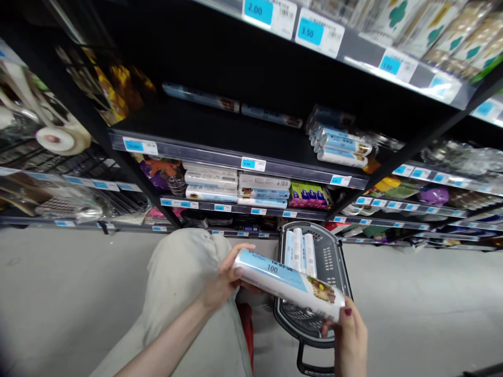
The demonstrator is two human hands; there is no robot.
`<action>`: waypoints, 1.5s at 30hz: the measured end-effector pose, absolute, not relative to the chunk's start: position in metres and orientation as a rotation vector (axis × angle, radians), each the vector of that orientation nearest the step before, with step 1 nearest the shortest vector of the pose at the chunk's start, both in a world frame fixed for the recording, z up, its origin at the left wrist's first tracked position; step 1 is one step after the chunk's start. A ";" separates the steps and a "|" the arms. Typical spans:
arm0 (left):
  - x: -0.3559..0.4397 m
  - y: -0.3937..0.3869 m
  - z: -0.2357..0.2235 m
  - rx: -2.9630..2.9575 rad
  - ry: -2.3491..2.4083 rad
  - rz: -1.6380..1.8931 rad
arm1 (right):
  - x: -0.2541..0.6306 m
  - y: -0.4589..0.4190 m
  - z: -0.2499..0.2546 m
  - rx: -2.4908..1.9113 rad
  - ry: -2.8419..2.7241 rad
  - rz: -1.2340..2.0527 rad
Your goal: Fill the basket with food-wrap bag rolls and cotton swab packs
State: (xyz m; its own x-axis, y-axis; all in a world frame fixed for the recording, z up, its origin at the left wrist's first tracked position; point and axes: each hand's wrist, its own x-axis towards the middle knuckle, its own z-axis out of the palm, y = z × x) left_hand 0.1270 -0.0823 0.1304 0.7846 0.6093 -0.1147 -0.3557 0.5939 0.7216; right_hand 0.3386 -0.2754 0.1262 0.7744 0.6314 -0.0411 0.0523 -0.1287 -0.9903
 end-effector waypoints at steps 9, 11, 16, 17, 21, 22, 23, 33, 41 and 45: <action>0.132 -0.081 0.124 0.711 0.485 0.568 | 0.329 -0.277 0.137 -1.699 -0.865 0.443; 0.133 -0.081 0.124 0.706 0.504 0.569 | 0.329 -0.280 0.137 -1.639 -0.899 0.444; 0.133 -0.081 0.123 0.705 0.541 0.572 | 0.329 -0.281 0.132 -1.608 -0.785 0.417; 0.133 -0.081 0.123 0.709 0.538 0.572 | 0.329 -0.280 0.131 -1.615 -0.751 0.411; 0.134 -0.082 0.122 0.736 0.483 0.567 | 0.328 -0.277 0.129 -1.614 -0.671 0.407; 0.134 -0.083 0.122 0.741 0.470 0.566 | 0.328 -0.277 0.128 -1.614 -0.662 0.409; 0.134 -0.083 0.121 0.744 0.464 0.566 | 0.328 -0.276 0.128 -1.616 -0.652 0.410; 0.134 -0.082 0.122 0.775 0.492 0.558 | 0.324 -0.274 0.129 -1.613 -0.548 0.469; 0.128 -0.089 0.124 0.897 0.373 0.542 | 0.330 -0.268 0.130 -1.515 -0.415 0.537; 0.128 -0.091 0.121 0.961 0.288 0.463 | 0.343 -0.274 0.124 -1.491 -0.318 0.578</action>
State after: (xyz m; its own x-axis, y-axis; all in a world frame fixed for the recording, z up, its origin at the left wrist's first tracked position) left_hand 0.1284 -0.0910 0.1210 0.8659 0.4991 -0.0327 -0.2491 0.4869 0.8372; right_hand 0.3431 -0.2743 0.1240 0.8264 0.5430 -0.1488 -0.1647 -0.0196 -0.9862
